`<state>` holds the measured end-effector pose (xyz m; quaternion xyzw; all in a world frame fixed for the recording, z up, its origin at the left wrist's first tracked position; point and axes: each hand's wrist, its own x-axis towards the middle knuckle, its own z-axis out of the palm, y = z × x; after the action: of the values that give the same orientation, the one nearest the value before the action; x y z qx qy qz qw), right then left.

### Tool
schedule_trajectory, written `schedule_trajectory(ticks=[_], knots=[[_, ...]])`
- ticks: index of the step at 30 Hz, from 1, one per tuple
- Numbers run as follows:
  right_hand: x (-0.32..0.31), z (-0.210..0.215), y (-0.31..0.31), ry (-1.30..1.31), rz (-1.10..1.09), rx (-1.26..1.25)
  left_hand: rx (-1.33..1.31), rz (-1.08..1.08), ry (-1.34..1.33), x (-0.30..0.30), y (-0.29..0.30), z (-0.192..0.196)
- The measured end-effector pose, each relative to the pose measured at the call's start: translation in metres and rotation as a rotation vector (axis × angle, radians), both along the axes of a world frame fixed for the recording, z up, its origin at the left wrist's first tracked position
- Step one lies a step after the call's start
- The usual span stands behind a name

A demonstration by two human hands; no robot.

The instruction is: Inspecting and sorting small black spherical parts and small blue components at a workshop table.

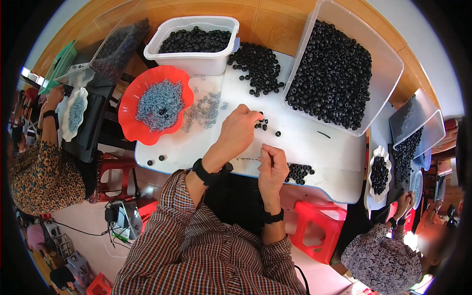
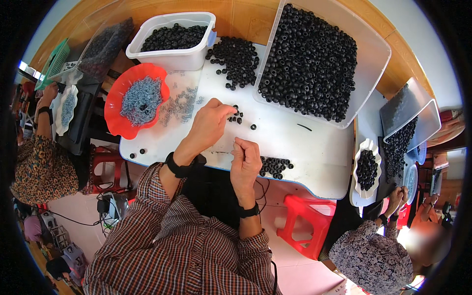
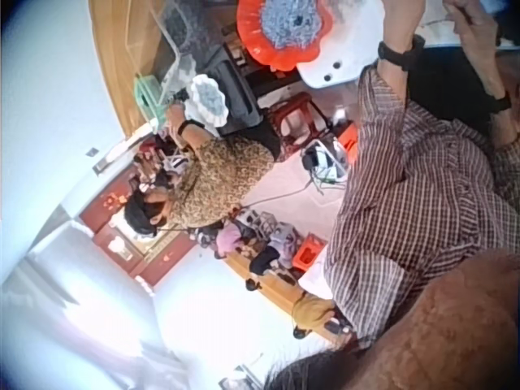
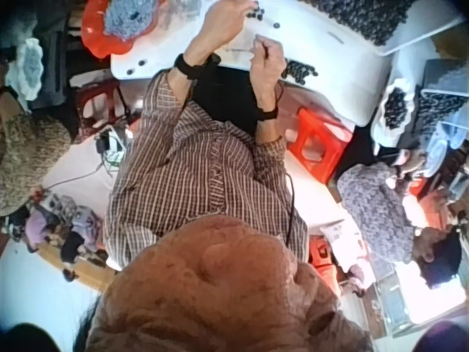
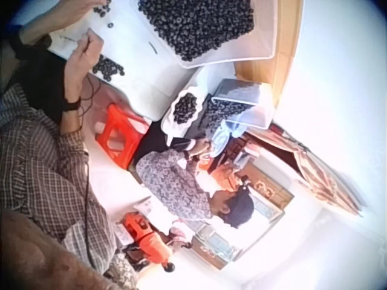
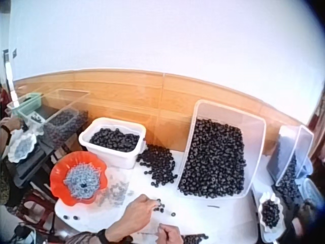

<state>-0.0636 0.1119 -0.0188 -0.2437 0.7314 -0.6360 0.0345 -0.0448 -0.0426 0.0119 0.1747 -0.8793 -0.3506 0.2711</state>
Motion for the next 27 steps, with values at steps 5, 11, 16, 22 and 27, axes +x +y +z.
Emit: schedule_trajectory(ticks=[5,11,16,22,27], knots=[[-0.001,0.001,-0.001,0.008,-0.009,0.003,-0.105,-0.026,-0.163,-0.011,0.002,0.006],[-0.001,-0.002,-0.001,0.039,-0.001,0.018,-0.139,0.016,-0.249,-0.009,0.001,0.006],[0.000,-0.003,0.000,0.062,-0.012,0.030,-0.141,0.028,-0.271,-0.016,0.006,0.007],[0.001,-0.002,0.000,0.078,-0.012,0.053,-0.129,0.051,-0.266,-0.024,0.005,0.004],[0.001,0.000,0.000,0.090,-0.002,0.053,-0.047,0.077,-0.273,-0.023,-0.001,0.001]])
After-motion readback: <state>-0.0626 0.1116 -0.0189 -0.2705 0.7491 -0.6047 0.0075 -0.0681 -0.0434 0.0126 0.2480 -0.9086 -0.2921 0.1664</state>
